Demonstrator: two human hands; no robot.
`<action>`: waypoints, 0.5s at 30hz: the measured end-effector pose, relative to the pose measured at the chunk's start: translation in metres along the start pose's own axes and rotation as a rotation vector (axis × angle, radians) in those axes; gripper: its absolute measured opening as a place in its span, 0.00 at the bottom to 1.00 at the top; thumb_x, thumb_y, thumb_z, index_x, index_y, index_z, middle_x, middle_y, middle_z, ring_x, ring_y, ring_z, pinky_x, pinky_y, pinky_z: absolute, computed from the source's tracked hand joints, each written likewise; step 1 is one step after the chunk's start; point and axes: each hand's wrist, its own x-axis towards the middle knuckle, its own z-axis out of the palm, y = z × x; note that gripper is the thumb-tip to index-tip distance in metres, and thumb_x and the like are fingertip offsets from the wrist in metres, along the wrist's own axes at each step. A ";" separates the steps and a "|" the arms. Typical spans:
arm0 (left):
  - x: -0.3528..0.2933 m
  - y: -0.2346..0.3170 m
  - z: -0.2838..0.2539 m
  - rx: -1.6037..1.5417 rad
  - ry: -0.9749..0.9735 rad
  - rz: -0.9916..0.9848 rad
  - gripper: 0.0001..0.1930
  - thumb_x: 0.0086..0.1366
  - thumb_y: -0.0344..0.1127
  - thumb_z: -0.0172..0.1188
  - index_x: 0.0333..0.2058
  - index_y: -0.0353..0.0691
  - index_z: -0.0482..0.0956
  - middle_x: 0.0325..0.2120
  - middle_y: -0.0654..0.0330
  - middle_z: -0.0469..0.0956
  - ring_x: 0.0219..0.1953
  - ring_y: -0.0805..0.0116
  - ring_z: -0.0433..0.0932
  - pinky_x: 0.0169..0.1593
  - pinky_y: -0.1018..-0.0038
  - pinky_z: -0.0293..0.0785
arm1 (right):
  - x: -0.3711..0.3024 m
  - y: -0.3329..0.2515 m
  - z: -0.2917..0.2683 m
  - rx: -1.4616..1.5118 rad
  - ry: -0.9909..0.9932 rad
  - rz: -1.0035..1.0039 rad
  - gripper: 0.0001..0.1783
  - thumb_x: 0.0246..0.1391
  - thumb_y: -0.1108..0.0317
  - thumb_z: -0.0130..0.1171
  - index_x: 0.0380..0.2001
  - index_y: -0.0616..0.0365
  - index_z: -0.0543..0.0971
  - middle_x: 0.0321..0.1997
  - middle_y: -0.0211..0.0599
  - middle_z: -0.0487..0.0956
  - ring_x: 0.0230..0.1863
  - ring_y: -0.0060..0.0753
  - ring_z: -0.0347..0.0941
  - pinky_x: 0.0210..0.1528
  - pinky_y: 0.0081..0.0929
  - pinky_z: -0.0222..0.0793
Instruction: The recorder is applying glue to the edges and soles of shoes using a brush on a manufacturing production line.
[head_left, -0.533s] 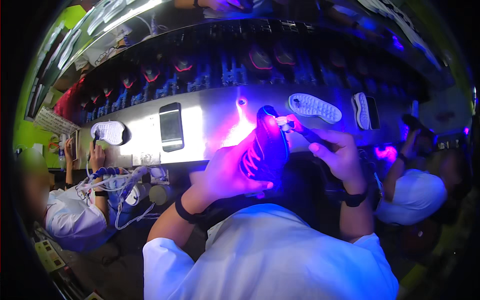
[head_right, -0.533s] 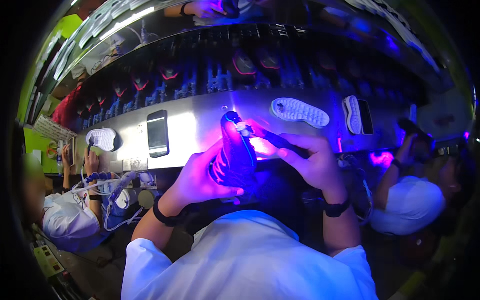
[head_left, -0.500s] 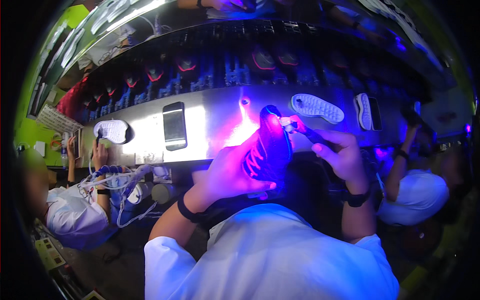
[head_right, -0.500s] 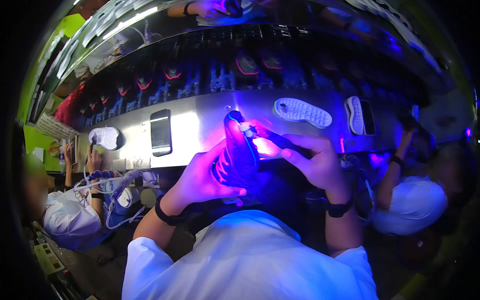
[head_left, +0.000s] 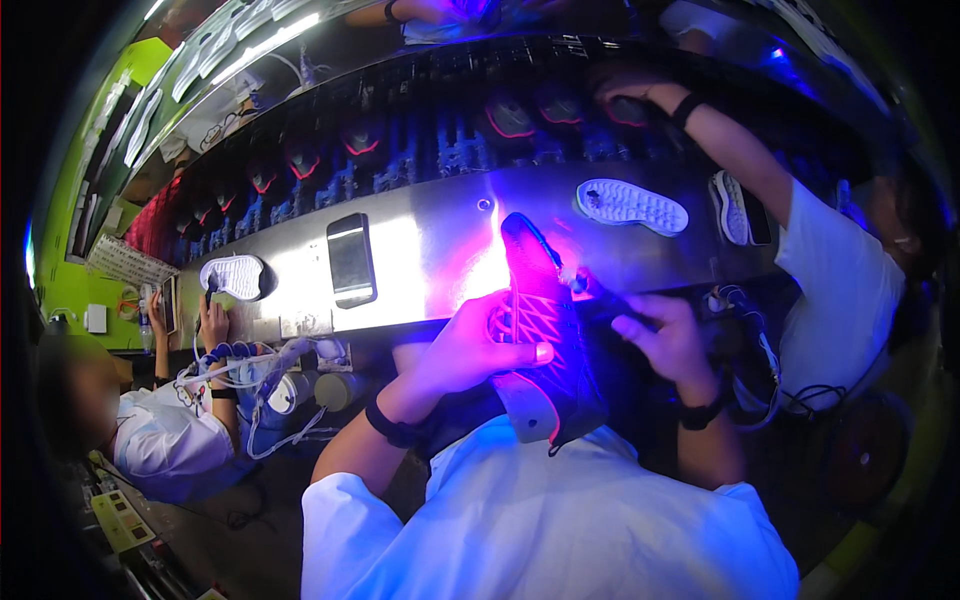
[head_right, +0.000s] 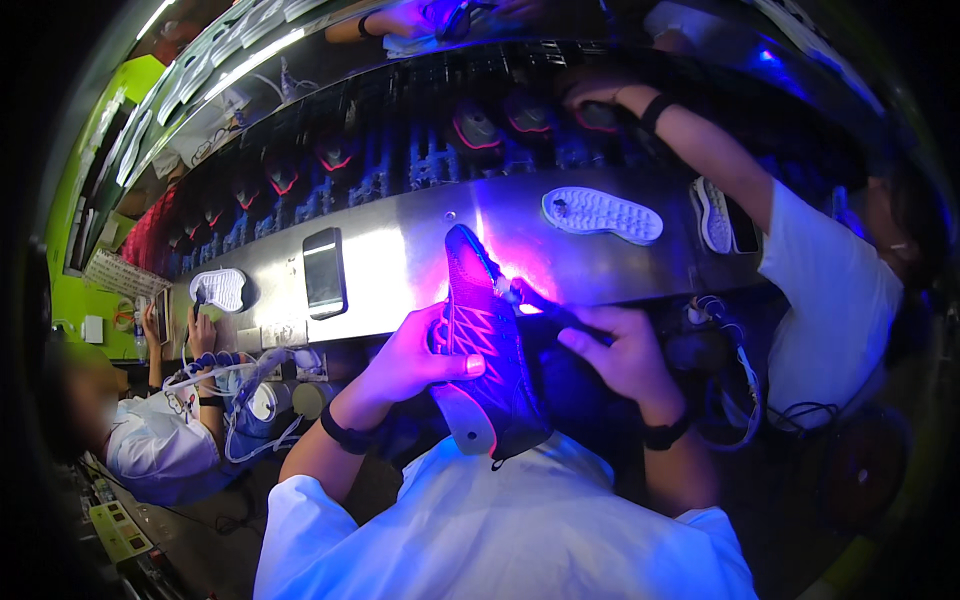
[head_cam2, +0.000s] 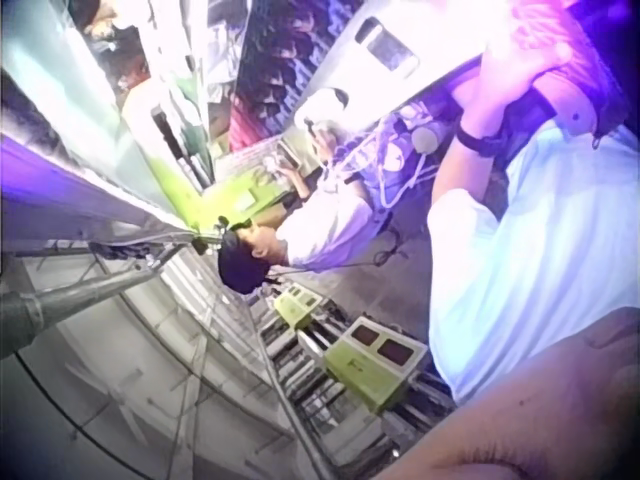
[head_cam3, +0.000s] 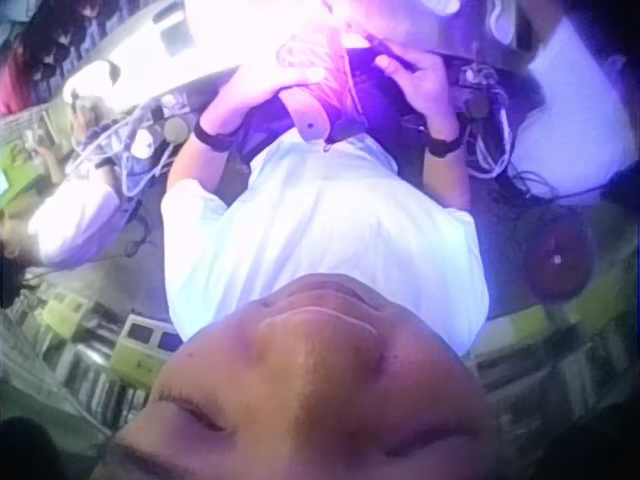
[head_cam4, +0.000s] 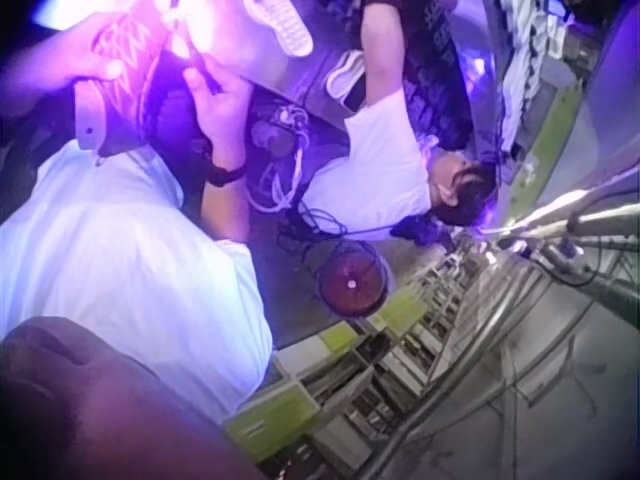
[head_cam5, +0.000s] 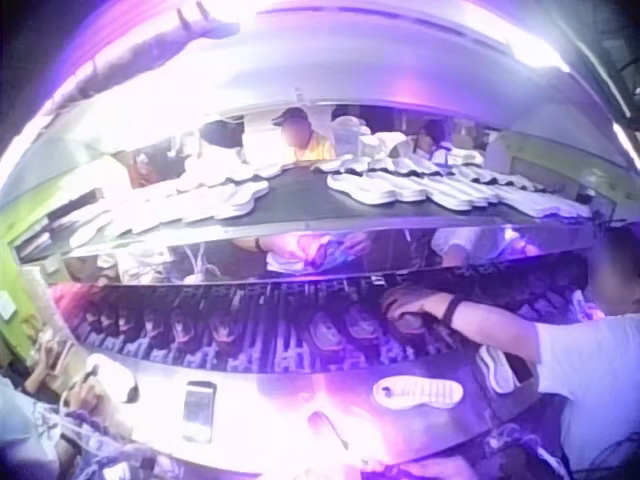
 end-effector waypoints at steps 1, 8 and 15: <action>0.003 -0.003 0.001 -0.074 0.015 -0.002 0.32 0.57 0.38 0.75 0.57 0.34 0.72 0.46 0.58 0.82 0.48 0.70 0.80 0.54 0.70 0.76 | -0.005 0.005 0.004 0.024 -0.001 -0.073 0.16 0.55 0.71 0.70 0.47 0.64 0.84 0.42 0.40 0.86 0.45 0.27 0.81 0.52 0.27 0.73; 0.024 -0.010 0.010 -0.036 0.032 -0.030 0.28 0.62 0.41 0.71 0.55 0.33 0.73 0.44 0.58 0.82 0.46 0.71 0.80 0.52 0.71 0.76 | -0.002 0.006 -0.019 -0.027 0.045 0.071 0.18 0.56 0.68 0.69 0.48 0.65 0.83 0.41 0.38 0.86 0.44 0.24 0.80 0.51 0.27 0.73; 0.029 0.003 0.001 0.024 0.134 0.049 0.28 0.62 0.40 0.70 0.56 0.32 0.72 0.44 0.57 0.82 0.47 0.69 0.81 0.53 0.69 0.76 | -0.011 0.008 -0.036 0.104 -0.170 0.192 0.18 0.55 0.69 0.71 0.49 0.63 0.84 0.37 0.34 0.85 0.40 0.18 0.76 0.45 0.22 0.73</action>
